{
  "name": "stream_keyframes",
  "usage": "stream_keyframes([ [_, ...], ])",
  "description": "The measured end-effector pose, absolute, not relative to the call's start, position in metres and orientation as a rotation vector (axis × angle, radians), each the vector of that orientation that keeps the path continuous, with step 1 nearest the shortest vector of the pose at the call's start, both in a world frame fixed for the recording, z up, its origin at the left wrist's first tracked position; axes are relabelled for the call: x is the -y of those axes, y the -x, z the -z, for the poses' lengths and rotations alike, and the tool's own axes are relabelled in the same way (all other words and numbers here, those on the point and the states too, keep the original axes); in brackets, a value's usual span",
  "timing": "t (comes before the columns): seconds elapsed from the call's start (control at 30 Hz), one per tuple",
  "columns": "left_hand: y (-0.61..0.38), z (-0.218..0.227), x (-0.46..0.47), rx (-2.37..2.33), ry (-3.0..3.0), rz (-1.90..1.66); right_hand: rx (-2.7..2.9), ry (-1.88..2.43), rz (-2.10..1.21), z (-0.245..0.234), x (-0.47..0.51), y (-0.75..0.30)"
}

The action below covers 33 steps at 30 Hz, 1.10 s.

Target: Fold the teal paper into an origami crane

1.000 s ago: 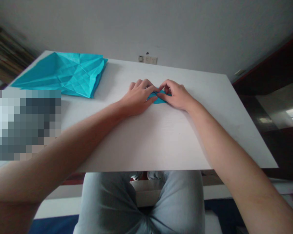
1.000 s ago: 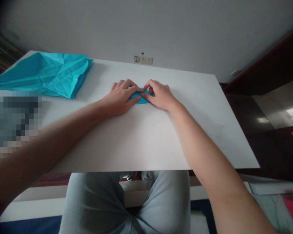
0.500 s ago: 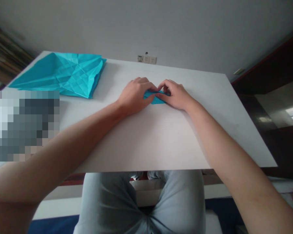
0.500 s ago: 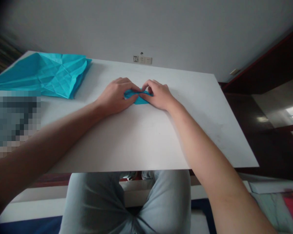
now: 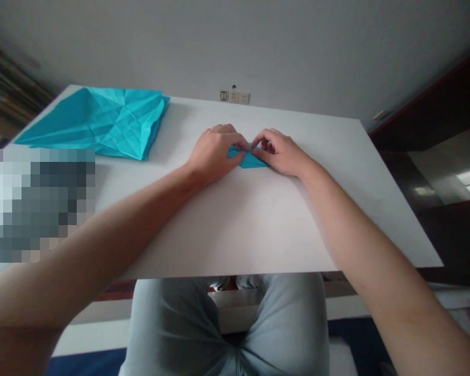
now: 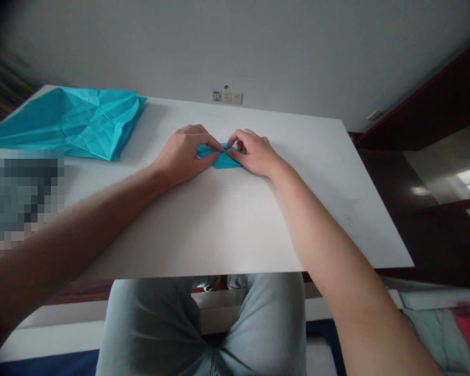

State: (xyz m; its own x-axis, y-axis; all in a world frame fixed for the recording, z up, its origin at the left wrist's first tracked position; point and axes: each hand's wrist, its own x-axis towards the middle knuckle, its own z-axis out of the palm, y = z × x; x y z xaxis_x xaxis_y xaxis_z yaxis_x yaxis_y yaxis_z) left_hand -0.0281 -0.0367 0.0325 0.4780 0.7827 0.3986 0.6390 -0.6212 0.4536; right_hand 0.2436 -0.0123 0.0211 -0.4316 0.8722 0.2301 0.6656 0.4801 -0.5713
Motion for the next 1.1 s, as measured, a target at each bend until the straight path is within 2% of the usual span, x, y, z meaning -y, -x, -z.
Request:
stream_keyframes([
  [0.57,0.029,-0.040,0.038,-1.581,-2.365,-0.676,2.135,1.201,-0.698,-0.019,0.006,-0.247],
  [1.1,0.028,-0.048,0.045,-1.440,-2.380,-0.596,2.122,1.239,-0.754,-0.024,0.011,-0.248],
])
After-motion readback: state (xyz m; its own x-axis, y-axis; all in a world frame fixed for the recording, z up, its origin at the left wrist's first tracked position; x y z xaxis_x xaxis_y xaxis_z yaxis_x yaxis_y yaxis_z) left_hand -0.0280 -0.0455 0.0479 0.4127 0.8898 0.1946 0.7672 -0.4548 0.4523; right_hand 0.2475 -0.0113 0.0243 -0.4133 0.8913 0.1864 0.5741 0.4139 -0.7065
